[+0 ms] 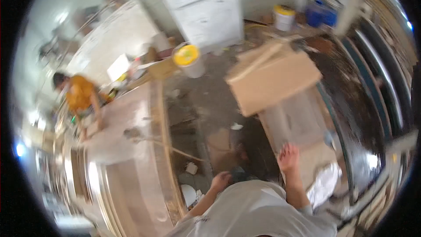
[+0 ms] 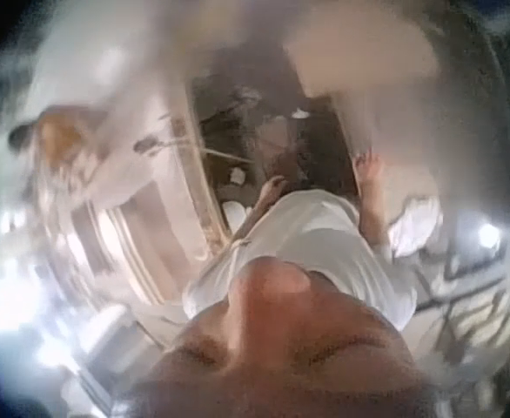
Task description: Sanding wood panels with an orbital sander and stacking them on a table.
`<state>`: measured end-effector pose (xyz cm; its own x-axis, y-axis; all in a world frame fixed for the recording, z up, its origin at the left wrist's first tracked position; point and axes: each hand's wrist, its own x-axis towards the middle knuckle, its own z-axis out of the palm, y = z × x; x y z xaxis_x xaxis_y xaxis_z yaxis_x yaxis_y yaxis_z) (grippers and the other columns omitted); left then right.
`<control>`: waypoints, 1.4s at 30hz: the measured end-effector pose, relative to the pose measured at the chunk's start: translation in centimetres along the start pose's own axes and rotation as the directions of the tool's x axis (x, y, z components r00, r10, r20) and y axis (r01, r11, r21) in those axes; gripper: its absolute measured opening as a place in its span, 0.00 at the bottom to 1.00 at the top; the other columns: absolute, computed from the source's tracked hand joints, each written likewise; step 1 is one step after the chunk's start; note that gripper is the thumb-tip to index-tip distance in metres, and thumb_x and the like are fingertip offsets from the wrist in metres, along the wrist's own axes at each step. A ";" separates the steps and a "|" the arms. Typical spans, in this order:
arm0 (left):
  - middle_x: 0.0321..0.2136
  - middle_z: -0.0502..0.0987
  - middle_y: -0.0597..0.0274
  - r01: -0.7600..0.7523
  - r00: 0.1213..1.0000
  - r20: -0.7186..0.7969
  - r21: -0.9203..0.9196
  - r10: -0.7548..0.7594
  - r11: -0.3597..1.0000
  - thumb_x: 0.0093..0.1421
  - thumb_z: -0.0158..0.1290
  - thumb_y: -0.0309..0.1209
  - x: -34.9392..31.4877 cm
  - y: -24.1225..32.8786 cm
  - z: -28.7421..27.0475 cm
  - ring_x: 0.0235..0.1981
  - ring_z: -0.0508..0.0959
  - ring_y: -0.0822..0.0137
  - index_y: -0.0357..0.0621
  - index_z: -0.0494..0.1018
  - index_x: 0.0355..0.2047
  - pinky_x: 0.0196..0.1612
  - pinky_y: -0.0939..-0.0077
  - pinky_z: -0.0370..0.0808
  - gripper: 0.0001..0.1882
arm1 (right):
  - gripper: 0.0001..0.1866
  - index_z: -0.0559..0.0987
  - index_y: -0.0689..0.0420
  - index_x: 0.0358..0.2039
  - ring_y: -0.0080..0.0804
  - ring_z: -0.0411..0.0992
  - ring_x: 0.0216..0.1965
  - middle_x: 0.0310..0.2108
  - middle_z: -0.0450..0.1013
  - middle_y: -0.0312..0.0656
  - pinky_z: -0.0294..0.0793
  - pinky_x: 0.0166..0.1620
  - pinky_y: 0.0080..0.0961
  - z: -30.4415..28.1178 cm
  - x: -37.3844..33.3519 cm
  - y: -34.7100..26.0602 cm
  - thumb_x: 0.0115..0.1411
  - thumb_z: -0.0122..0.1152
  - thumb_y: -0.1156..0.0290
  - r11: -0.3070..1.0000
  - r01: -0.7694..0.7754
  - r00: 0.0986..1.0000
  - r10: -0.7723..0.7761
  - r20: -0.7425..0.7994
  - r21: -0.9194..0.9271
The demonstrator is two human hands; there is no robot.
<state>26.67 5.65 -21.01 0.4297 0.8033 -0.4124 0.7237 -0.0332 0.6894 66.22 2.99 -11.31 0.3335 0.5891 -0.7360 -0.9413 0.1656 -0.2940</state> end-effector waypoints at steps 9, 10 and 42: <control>0.51 0.81 0.47 0.269 0.955 -0.018 -0.365 -0.295 0.891 0.67 0.53 0.48 14.5 7.7 -5.5 0.56 0.78 0.47 0.43 0.77 0.53 0.59 0.60 0.74 0.24 | 0.09 0.76 0.37 0.45 0.27 0.72 0.34 0.36 0.76 0.23 0.66 0.37 0.31 8.9 5.4 3.0 0.68 0.58 0.53 0.634 -0.215 0.965 0.256 -0.061 -0.743; 0.51 0.81 0.47 0.272 0.946 -0.033 -0.462 -0.323 0.844 0.67 0.53 0.48 15.7 7.0 -5.4 0.55 0.78 0.46 0.42 0.78 0.52 0.59 0.59 0.74 0.24 | 0.11 0.76 0.37 0.48 0.26 0.72 0.36 0.36 0.76 0.23 0.66 0.40 0.30 9.6 6.7 2.5 0.68 0.58 0.53 0.637 -0.153 0.974 0.227 -0.005 -0.755; 0.69 0.58 0.59 0.605 0.794 0.440 -0.631 -0.419 0.485 0.72 0.49 0.52 31.0 20.9 -8.3 0.70 0.59 0.62 0.46 0.57 0.71 0.67 0.54 0.61 0.35 | 0.46 0.49 0.46 0.76 0.41 0.61 0.67 0.69 0.61 0.41 0.66 0.60 0.45 15.6 22.9 -9.0 0.66 0.56 0.40 0.819 0.129 0.928 -0.298 -0.223 -0.558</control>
<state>50.63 34.82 -14.45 0.2758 0.3904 -0.8784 0.2703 0.8454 0.4606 81.53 27.36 -16.03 0.6016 0.3211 -0.7314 -0.6997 -0.2299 -0.6764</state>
